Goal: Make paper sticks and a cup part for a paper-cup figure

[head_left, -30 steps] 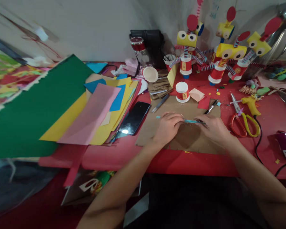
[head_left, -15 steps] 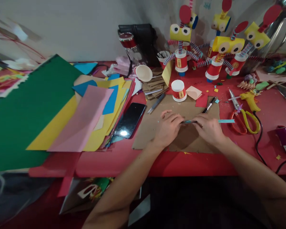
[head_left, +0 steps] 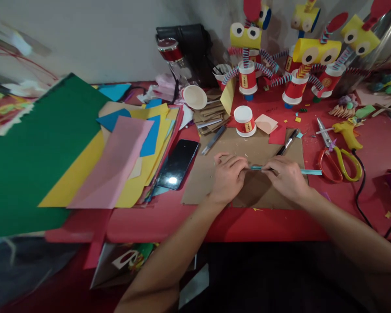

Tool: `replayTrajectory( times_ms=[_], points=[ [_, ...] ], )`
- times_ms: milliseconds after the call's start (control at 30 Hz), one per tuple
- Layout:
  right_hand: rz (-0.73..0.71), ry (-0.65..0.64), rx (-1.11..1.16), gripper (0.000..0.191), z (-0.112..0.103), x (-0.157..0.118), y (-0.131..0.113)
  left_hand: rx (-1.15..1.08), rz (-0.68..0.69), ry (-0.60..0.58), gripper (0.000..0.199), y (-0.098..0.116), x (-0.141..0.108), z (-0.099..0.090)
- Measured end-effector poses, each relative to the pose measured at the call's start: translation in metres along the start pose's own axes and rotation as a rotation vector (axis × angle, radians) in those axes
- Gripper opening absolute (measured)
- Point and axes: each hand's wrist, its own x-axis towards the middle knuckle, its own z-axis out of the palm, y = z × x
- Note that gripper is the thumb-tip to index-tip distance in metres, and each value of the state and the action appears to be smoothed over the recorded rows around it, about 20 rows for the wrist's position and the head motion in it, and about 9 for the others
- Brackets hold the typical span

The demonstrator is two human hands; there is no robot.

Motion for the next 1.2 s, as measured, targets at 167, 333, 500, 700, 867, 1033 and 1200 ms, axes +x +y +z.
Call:
replayTrajectory(
  times_ms=[167,333,500,700,867,1033,1200],
  points=[
    [0.035,0.005,-0.010,0.020,0.002,-0.001,-0.002,-0.016,-0.056,-0.029,0.018,0.003,0.001,-0.002],
    [0.066,0.011,-0.025,0.026,0.002,-0.002,-0.005,-0.053,-0.063,-0.065,0.027,0.003,0.002,-0.002],
    [0.039,-0.031,-0.024,0.026,0.001,-0.001,-0.008,-0.065,-0.056,-0.095,0.026,0.005,0.002,-0.003],
    [0.024,-0.070,-0.109,0.021,0.000,0.000,-0.012,-0.046,-0.031,-0.059,0.022,0.010,0.001,0.005],
    [0.006,-0.050,-0.157,0.025,0.001,0.000,-0.008,-0.009,0.033,-0.022,0.021,0.007,0.000,0.009],
    [0.019,-0.014,-0.167,0.023,0.003,-0.001,-0.003,0.007,-0.009,-0.014,0.016,0.001,-0.001,0.006],
    [-0.027,0.027,-0.152,0.024,0.004,-0.002,-0.003,-0.037,-0.078,0.001,0.016,0.002,0.001,0.004]
  ],
)
